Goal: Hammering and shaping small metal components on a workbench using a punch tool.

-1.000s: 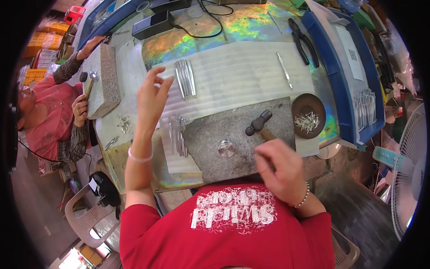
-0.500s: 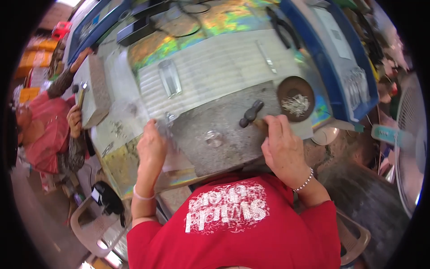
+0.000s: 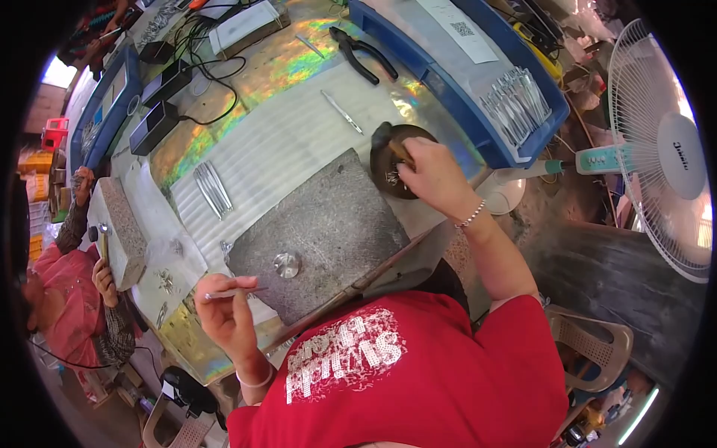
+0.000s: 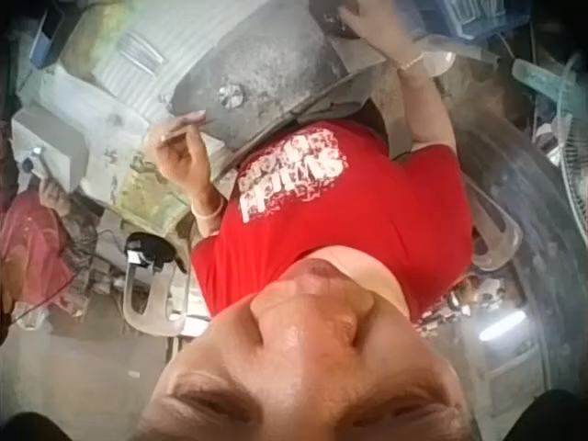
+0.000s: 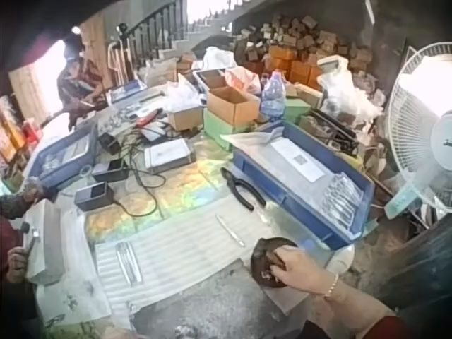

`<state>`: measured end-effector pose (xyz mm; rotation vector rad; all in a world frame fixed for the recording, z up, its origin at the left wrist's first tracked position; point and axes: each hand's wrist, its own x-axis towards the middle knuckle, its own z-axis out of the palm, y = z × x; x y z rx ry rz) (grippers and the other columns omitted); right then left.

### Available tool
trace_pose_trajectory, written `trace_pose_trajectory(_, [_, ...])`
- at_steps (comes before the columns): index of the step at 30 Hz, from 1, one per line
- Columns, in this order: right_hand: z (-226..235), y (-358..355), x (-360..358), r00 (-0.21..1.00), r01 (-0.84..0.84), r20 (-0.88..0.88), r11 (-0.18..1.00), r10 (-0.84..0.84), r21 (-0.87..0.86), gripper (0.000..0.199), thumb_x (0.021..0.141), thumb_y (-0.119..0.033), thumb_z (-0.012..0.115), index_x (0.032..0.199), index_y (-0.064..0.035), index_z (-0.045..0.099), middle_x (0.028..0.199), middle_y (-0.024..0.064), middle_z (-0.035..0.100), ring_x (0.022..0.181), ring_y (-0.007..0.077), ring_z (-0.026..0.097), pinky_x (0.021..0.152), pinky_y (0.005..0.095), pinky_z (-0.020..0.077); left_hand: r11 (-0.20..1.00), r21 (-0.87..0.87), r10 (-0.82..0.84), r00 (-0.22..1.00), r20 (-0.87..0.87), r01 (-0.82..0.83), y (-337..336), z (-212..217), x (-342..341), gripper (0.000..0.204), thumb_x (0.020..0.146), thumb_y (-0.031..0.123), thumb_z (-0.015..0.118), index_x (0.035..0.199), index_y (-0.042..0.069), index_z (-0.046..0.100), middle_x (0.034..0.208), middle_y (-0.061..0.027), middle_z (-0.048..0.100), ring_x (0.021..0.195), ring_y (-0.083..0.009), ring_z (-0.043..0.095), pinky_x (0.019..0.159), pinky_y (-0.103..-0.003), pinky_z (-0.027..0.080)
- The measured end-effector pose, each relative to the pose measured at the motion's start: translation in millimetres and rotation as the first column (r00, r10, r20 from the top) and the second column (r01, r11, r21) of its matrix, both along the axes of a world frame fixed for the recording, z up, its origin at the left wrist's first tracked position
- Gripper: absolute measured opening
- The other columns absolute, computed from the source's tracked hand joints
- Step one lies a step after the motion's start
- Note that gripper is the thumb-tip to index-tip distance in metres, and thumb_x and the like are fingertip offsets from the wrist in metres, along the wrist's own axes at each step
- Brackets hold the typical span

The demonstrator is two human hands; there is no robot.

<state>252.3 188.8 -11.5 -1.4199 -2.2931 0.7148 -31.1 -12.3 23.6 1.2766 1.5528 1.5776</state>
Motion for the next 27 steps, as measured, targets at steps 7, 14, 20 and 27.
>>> trace_pose_trajectory(7, [-11.1, 11.6, -6.7, 0.980, -0.090, 0.183, 0.995, 0.080, 0.047, 0.018, 0.071, -0.007, 0.061, 0.081, 0.0029, 0.050, 0.079, 0.0197, 0.054, 0.080, 0.0394, 0.055, 0.068, 0.0457, 0.0441, 0.997, -0.004, -0.076, 0.995, -0.070, 0.076, 0.0, -25.1, 3.6, 0.026, 0.080, -0.016, 0.051, 0.101, -0.001, 0.048, 0.095, -0.0172, 0.057, 0.085, -0.0227, 0.062, 0.077, -0.030, 0.051])
trace_pose_trajectory(14, [-9.1, 20.2, -9.1, 0.947, -0.157, 0.287, 0.987, 0.143, 0.029, 0.016, 0.068, -0.007, 0.058, 0.076, 0.0037, 0.050, 0.079, 0.0211, 0.057, 0.078, 0.0408, 0.055, 0.068, 0.0462, 0.0451, 0.981, -0.154, -0.148, 0.963, -0.225, 0.114, -4.3, -31.0, -2.2, 0.023, 0.084, -0.011, 0.052, 0.106, -0.005, 0.053, 0.097, -0.0169, 0.064, 0.088, -0.0201, 0.063, 0.078, -0.027, 0.049])
trace_pose_trajectory(20, [-3.5, 23.3, 0.5, 0.999, -0.033, 0.026, 0.996, 0.035, -0.079, 0.016, 0.071, -0.010, 0.058, 0.078, 0.0027, 0.051, 0.066, 0.0187, 0.053, 0.061, 0.0286, 0.055, 0.057, 0.0374, 0.0424, 0.970, -0.218, -0.082, 0.991, 0.104, 0.104, -8.5, -24.4, -4.2, 0.017, 0.089, -0.007, 0.050, 0.106, -0.006, 0.050, 0.095, -0.0136, 0.065, 0.091, -0.0188, 0.063, 0.080, -0.027, 0.049])
trace_pose_trajectory(27, [11.0, 15.2, 11.9, 0.887, 0.155, -0.316, 0.861, -0.337, -0.484, 0.009, 0.077, -0.010, 0.062, 0.076, -0.0038, 0.055, 0.065, -0.0016, 0.052, 0.058, 0.0058, 0.046, 0.051, 0.0212, 0.0360, 0.955, -0.183, -0.161, 0.924, 0.346, 0.235, -1.4, -14.7, -12.4, 0.019, 0.088, -0.005, 0.053, 0.106, -0.004, 0.047, 0.097, -0.0148, 0.064, 0.087, -0.0205, 0.064, 0.081, -0.029, 0.051])
